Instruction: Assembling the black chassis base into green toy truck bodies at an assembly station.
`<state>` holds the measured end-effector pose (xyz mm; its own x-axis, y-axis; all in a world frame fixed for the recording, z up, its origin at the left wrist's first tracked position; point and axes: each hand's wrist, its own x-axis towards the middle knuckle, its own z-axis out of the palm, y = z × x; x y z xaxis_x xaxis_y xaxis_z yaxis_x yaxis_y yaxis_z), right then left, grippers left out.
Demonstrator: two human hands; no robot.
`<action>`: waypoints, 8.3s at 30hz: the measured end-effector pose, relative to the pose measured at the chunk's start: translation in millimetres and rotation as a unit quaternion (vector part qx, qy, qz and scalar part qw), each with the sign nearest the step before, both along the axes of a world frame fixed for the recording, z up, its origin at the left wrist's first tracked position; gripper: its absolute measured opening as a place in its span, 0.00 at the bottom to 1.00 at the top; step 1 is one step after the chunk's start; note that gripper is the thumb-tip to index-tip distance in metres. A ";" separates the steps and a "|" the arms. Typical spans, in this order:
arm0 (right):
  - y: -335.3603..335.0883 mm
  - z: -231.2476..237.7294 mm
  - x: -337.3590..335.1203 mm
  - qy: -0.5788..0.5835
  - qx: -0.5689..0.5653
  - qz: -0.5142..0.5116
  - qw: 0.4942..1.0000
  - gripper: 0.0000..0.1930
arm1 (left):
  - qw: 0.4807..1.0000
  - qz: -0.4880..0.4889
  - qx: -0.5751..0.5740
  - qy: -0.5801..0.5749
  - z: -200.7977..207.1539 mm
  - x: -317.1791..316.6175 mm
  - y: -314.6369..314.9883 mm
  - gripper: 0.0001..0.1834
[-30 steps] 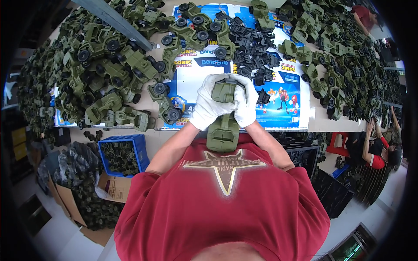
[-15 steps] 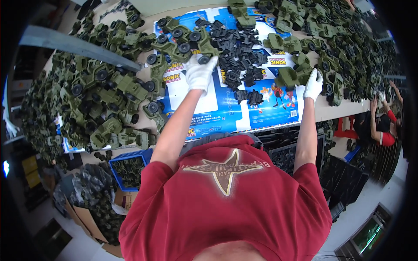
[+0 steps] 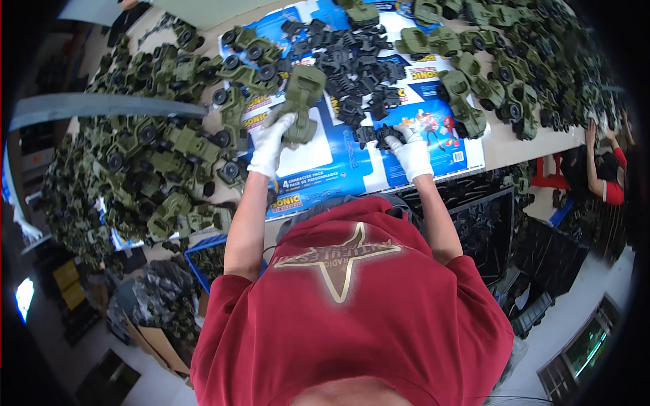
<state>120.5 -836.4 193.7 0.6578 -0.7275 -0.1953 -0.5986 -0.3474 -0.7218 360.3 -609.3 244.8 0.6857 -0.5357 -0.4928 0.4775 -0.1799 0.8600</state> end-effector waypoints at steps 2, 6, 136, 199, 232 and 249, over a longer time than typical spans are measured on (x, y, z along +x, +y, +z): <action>-3.1 -9.1 0.3 -0.007 0.036 -0.030 0.999 0.18 | 0.997 -0.071 -0.024 0.032 -10.5 4.6 33.4 0.23; -6.7 6.3 4.2 0.038 0.153 -0.075 0.985 0.18 | 0.969 -0.235 0.045 0.064 -30.7 29.8 76.2 0.28; -30.1 23.1 4.1 0.057 -0.029 0.027 0.998 0.28 | 0.911 0.372 0.154 0.089 -94.4 127.6 -80.1 0.36; 37.4 107.3 46.0 -0.260 0.543 0.231 0.764 0.36 | 0.977 -0.178 -0.094 -0.065 99.8 -85.1 28.3 0.37; 99.0 96.0 77.3 -0.310 0.060 0.189 0.930 0.24 | 0.952 -0.014 -0.194 -0.236 22.8 -77.7 -6.0 0.43; -119.6 147.8 28.6 -0.238 -0.013 -0.424 0.874 0.46 | 0.746 -0.065 0.481 -0.455 30.9 62.0 33.6 0.57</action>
<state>149.1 -956.0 341.5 -0.1173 -0.9929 -0.0223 -0.2830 0.0549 -0.9575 422.3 -575.8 275.7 0.9439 -0.3258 -0.0537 -0.3018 -0.9173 0.2599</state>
